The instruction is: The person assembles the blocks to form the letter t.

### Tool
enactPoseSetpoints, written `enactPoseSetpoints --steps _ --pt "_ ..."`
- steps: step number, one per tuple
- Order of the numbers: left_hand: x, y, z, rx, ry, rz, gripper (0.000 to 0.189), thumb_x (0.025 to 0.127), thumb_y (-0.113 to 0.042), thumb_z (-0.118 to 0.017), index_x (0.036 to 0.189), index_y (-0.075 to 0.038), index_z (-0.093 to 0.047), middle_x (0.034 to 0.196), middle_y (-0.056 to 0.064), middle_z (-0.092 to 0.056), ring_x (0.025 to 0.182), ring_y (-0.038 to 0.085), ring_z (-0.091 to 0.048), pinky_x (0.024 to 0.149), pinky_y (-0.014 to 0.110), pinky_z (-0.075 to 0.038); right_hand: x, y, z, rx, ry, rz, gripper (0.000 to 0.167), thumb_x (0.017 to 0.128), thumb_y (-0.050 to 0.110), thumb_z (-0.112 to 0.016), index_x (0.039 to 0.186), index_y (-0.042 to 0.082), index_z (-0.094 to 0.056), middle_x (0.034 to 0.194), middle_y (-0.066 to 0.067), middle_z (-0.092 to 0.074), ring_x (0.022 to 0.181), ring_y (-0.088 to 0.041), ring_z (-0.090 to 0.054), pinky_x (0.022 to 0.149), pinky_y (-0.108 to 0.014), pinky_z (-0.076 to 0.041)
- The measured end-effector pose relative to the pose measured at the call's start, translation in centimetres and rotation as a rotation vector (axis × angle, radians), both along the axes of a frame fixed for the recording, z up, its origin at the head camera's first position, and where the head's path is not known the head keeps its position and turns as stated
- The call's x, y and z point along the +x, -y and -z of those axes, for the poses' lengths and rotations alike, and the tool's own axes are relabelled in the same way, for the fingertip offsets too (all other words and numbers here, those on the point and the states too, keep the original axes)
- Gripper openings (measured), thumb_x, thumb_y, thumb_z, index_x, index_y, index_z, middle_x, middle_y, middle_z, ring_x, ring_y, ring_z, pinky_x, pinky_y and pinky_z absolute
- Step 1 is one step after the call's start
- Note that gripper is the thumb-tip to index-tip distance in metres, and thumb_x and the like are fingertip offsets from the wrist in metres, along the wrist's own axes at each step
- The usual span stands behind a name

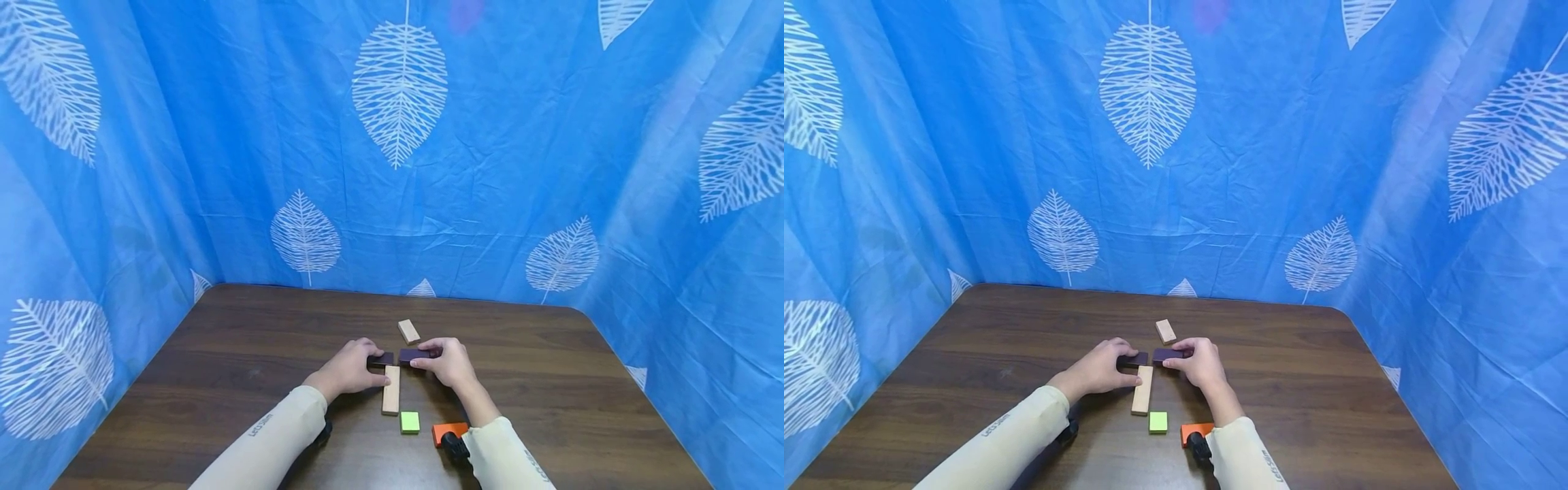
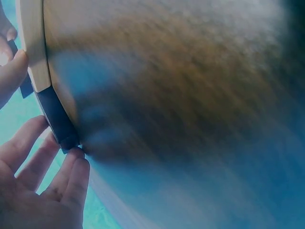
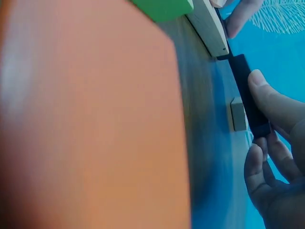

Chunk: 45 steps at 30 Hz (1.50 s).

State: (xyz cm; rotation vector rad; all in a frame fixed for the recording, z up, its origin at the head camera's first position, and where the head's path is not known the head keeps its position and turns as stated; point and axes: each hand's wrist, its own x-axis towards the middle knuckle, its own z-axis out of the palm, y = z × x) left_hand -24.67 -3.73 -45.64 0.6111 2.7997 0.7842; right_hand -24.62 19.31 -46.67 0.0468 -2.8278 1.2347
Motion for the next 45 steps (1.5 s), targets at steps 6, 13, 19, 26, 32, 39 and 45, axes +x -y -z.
enactPoseSetpoints --steps 6,13,19,26,32,39,45 --pt "0.1 -0.1 0.0 -0.002 -0.004 0.005 0.062 0.083 -0.043 -0.083 0.129 -0.005 -0.067 0.136 0.013 -0.056 0.128 0.034 -0.049 0.106 0.051 -0.04 -0.1 0.5 0.3 -0.012 0.004 -0.019 0.029 0.076 0.021 -0.091 0.1 0.009 -0.08 0.095 -0.004 -0.073 0.082 -0.017 -0.062 0.075 -0.037 -0.051" --pt "0.1 -0.2 -0.1 0.002 -0.007 0.007 0.061 0.083 -0.042 -0.083 0.13 -0.005 -0.067 0.135 0.012 -0.057 0.128 0.033 -0.049 0.106 0.05 -0.04 -0.3 0.6 0.4 0.001 0.008 -0.027 0.029 0.075 0.019 -0.091 0.1 0.009 -0.08 0.098 -0.005 -0.073 0.084 -0.017 -0.062 0.076 -0.037 -0.05" --pt "0.0 -0.2 -0.1 0.002 -0.006 0.008 0.061 0.083 -0.042 -0.083 0.13 -0.006 -0.067 0.135 0.012 -0.057 0.128 0.034 -0.049 0.106 0.05 -0.04 -0.3 0.8 0.4 0.016 0.003 -0.048 0.029 0.075 0.017 -0.091 0.099 0.007 -0.08 0.093 -0.003 -0.073 0.081 -0.016 -0.061 0.075 -0.036 -0.05" --pt "0.0 -0.1 0.0 0.002 -0.008 0.008 0.061 0.083 -0.042 -0.083 0.129 -0.005 -0.067 0.135 0.012 -0.057 0.128 0.033 -0.049 0.106 0.05 -0.04 -0.3 1.0 0.4 0.047 0.012 -0.081 0.027 0.077 0.015 -0.089 0.101 0.006 -0.079 0.088 -0.002 -0.071 0.078 -0.015 -0.059 0.074 -0.037 -0.051" --pt "0.0 0.0 0.1 0.005 -0.006 0.008 0.061 0.083 -0.042 -0.083 0.13 -0.005 -0.067 0.134 0.012 -0.057 0.128 0.033 -0.048 0.106 0.05 -0.04 -0.3 1.3 0.5 0.061 0.024 -0.1 0.024 0.08 0.014 -0.087 0.101 0.007 -0.078 0.088 -0.001 -0.071 0.078 -0.014 -0.059 0.075 -0.038 -0.051" --pt "0.0 0.0 0.1 0.003 -0.002 0.002 0.061 0.083 -0.041 -0.083 0.13 -0.005 -0.067 0.134 0.012 -0.057 0.128 0.034 -0.048 0.105 0.051 -0.041 -0.4 1.6 0.2 0.085 0.044 -0.096 0.023 0.081 0.014 -0.086 0.102 0.007 -0.079 0.09 -0.002 -0.071 0.08 -0.015 -0.058 0.076 -0.039 -0.05" --pt "0.1 -0.2 0.0 -0.005 -0.013 0.013 0.06 0.084 -0.04 -0.082 0.13 -0.004 -0.067 0.133 0.011 -0.058 0.127 0.033 -0.049 0.105 0.049 -0.041 -0.2 2.1 -0.1 0.128 0.05 -0.102 0.022 0.082 0.012 -0.085 0.103 0.007 -0.079 0.098 -0.005 -0.073 0.091 -0.02 -0.063 0.085 -0.043 -0.051"
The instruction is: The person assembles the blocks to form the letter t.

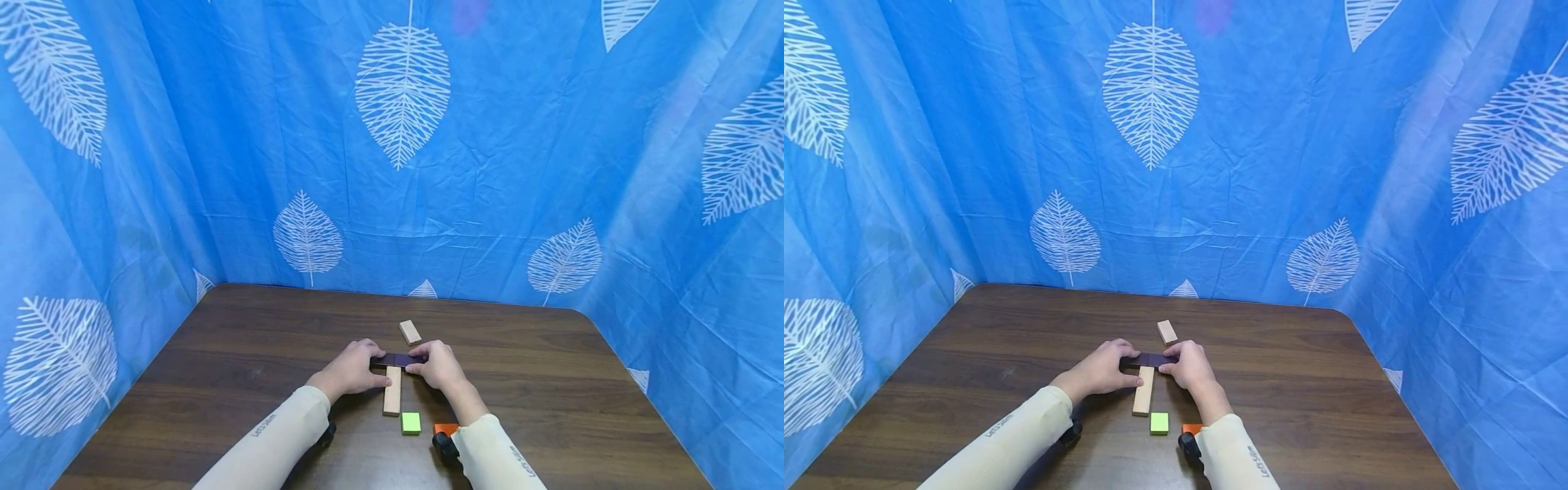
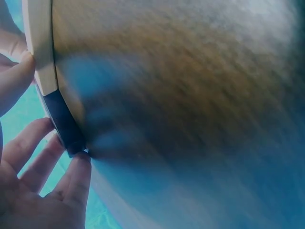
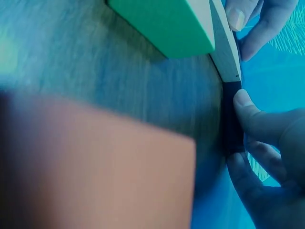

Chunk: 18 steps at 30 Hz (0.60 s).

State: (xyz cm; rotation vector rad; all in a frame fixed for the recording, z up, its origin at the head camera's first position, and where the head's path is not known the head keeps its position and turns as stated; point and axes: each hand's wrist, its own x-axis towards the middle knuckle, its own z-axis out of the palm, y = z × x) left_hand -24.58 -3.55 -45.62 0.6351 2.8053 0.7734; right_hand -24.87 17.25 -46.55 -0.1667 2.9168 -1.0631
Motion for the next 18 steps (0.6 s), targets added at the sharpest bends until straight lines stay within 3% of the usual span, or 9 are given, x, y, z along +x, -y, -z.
enactPoseSetpoints --steps 6,18 --pt "-0.13 0.1 0.11 0.0 -0.037 0.018 0.059 0.084 -0.038 -0.082 0.128 -0.002 -0.067 0.128 0.012 -0.059 0.123 0.034 -0.051 0.104 0.048 -0.042 -0.19 0.35 -0.06 0.037 -0.025 -0.012 0.022 0.082 0.013 -0.085 0.103 0.009 -0.08 0.104 -0.008 -0.071 0.105 -0.029 -0.064 0.093 -0.048 -0.049" --pt "-0.02 0.1 0.01 0.016 -0.006 -0.012 0.061 0.083 -0.041 -0.083 0.129 -0.004 -0.067 0.131 0.011 -0.059 0.125 0.033 -0.05 0.104 0.049 -0.042 -0.29 -0.01 0.29 -0.033 0.062 0.025 0.026 0.083 0.014 -0.084 0.108 0.012 -0.079 0.111 -0.01 -0.071 0.107 -0.029 -0.063 0.094 -0.049 -0.048"
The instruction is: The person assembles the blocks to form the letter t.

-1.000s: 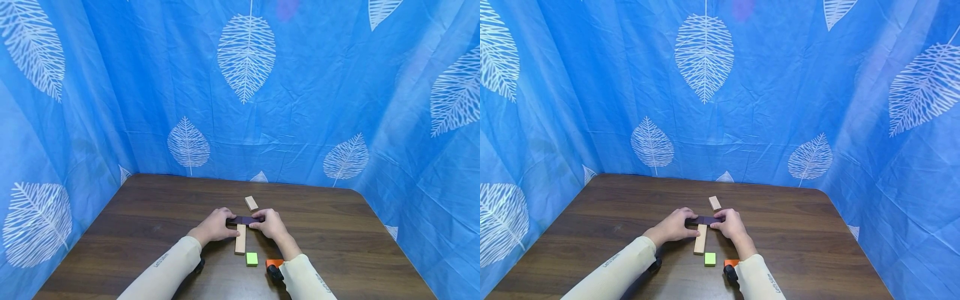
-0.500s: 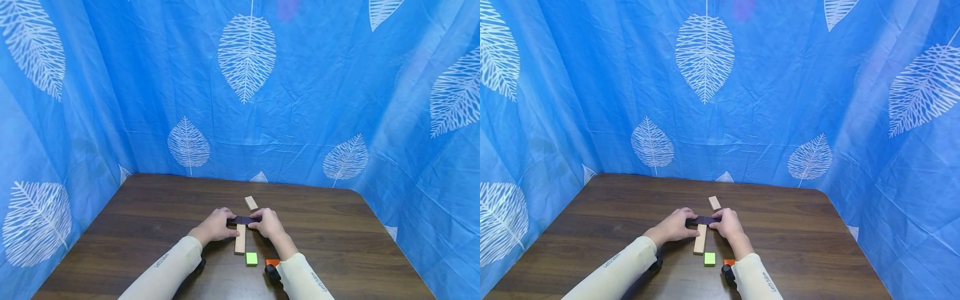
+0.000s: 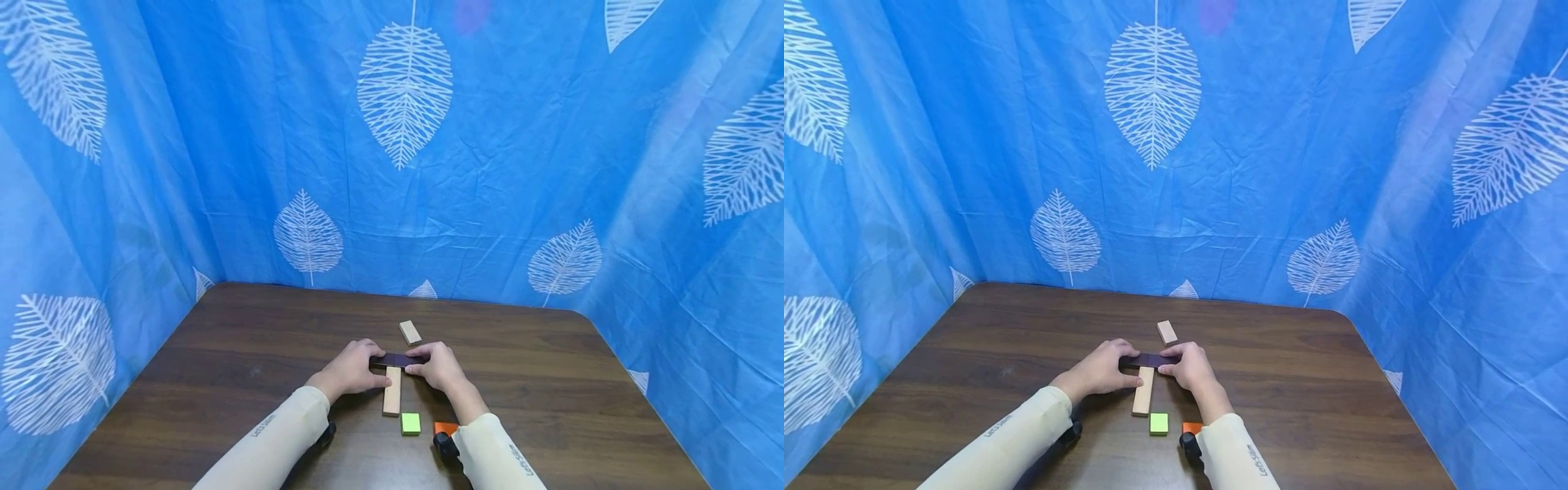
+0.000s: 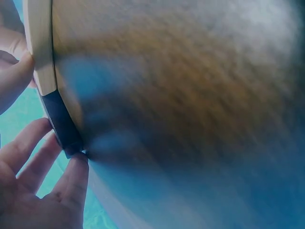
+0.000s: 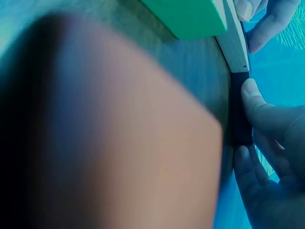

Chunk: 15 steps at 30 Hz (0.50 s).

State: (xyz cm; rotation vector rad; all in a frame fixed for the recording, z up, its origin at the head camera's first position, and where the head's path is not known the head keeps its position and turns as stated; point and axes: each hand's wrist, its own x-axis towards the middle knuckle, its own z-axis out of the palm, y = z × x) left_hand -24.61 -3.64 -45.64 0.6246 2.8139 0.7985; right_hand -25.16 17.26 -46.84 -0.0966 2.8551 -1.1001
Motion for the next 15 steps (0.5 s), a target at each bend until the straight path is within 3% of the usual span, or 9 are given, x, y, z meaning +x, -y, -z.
enactPoseSetpoints --steps 8,15 --pt "0.13 -0.03 -0.12 0.02 0.008 0.004 0.062 0.083 -0.039 -0.083 0.13 -0.005 -0.064 0.131 0.012 -0.059 0.124 0.034 -0.05 0.103 0.051 -0.042 -0.01 -0.06 0.0 -0.008 0.002 0.015 0.025 0.084 0.015 -0.084 0.108 0.013 -0.08 0.115 -0.011 -0.07 0.11 -0.031 -0.062 0.097 -0.051 -0.047" --pt "0.06 -0.12 -0.11 0.005 0.016 0.046 0.057 0.085 -0.038 -0.081 0.134 -0.016 -0.063 0.133 0.01 -0.057 0.123 0.035 -0.047 0.1 0.056 -0.043 0.3 -0.08 0.19 0.013 -0.038 0.008 0.026 0.083 0.016 -0.084 0.108 0.012 -0.08 0.111 -0.011 -0.069 0.106 -0.031 -0.062 0.095 -0.05 -0.048"
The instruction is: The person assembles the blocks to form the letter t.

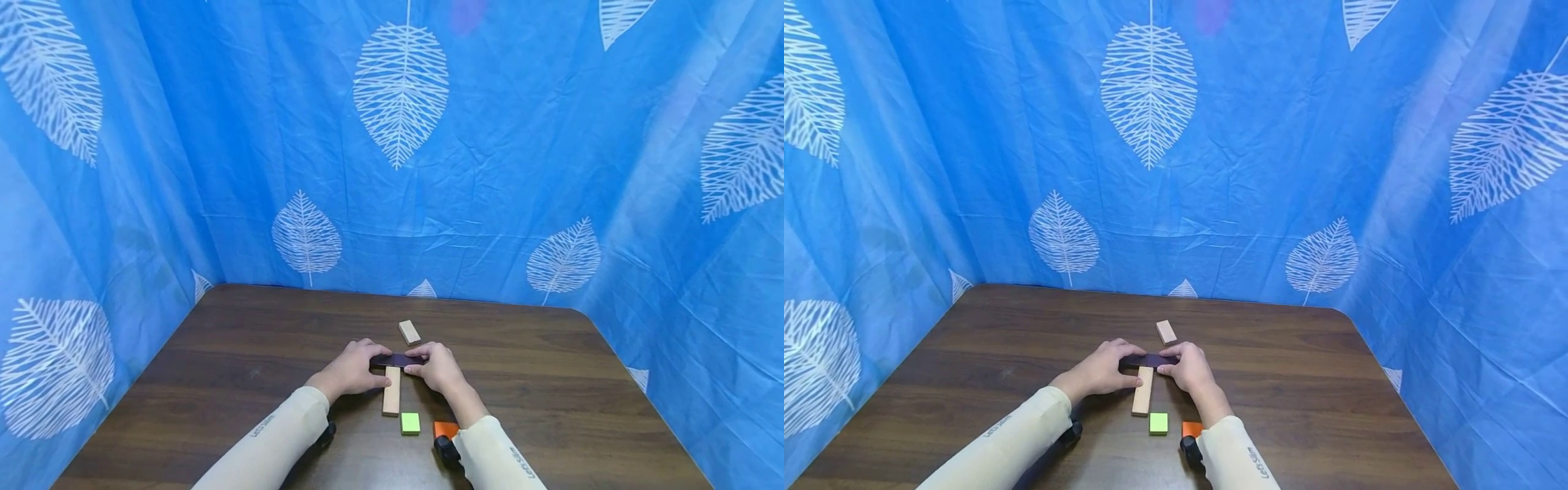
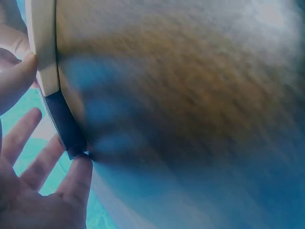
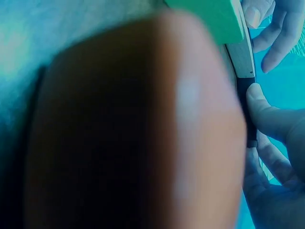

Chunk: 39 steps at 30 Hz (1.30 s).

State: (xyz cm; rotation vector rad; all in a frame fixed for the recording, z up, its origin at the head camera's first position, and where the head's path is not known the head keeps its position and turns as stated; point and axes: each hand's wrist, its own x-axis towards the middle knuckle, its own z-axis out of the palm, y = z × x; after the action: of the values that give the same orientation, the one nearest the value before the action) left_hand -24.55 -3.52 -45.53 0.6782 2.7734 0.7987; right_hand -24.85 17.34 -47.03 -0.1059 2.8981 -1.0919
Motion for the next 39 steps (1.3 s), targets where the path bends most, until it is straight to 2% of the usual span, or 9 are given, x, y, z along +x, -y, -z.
enactPoseSetpoints --steps 4,13,24,34,39 --pt "0.0 0.05 0.07 0.006 -0.008 0.009 0.054 0.085 -0.037 -0.082 0.132 -0.015 -0.065 0.131 0.01 -0.057 0.122 0.036 -0.048 0.099 0.055 -0.043 0.15 0.0 0.1 0.002 -0.01 -0.002 0.026 0.083 0.016 -0.085 0.108 0.012 -0.08 0.11 -0.011 -0.067 0.104 -0.031 -0.062 0.094 -0.05 -0.048" --pt "0.0 0.17 0.15 0.041 0.024 0.019 0.053 0.087 -0.034 -0.08 0.136 -0.02 -0.065 0.132 0.01 -0.054 0.118 0.035 -0.045 0.095 0.057 -0.044 0.27 -0.1 0.1 -0.008 -0.01 -0.004 0.027 0.083 0.017 -0.085 0.109 0.012 -0.08 0.112 -0.01 -0.071 0.104 -0.029 -0.064 0.093 -0.05 -0.049" --pt "-0.18 0.1 0.53 -0.009 0.046 0.031 0.05 0.088 -0.037 -0.078 0.135 -0.024 -0.066 0.136 0.01 -0.051 0.121 0.033 -0.042 0.096 0.057 -0.043 0.44 -0.16 -0.11 -0.002 -0.031 -0.002 0.027 0.082 0.016 -0.086 0.107 0.011 -0.08 0.108 -0.009 -0.073 0.102 -0.028 -0.065 0.092 -0.049 -0.05" --pt "-0.2 0.04 0.08 -0.025 0.056 0.034 0.049 0.088 -0.037 -0.078 0.134 -0.025 -0.067 0.137 0.01 -0.052 0.121 0.033 -0.043 0.097 0.057 -0.043 0.61 -0.24 -0.04 0.006 -0.031 -0.013 0.027 0.083 0.018 -0.085 0.108 0.011 -0.079 0.111 -0.01 -0.072 0.105 -0.03 -0.064 0.094 -0.052 -0.049" --pt "-0.34 -0.03 -0.24 -0.073 0.03 0.065 0.049 0.09 -0.037 -0.076 0.136 -0.024 -0.066 0.134 0.011 -0.053 0.119 0.033 -0.045 0.097 0.056 -0.044 0.76 -0.45 -0.18 -0.006 -0.069 -0.019 0.029 0.082 0.018 -0.086 0.109 0.011 -0.079 0.11 -0.011 -0.071 0.102 -0.029 -0.064 0.092 -0.051 -0.05"
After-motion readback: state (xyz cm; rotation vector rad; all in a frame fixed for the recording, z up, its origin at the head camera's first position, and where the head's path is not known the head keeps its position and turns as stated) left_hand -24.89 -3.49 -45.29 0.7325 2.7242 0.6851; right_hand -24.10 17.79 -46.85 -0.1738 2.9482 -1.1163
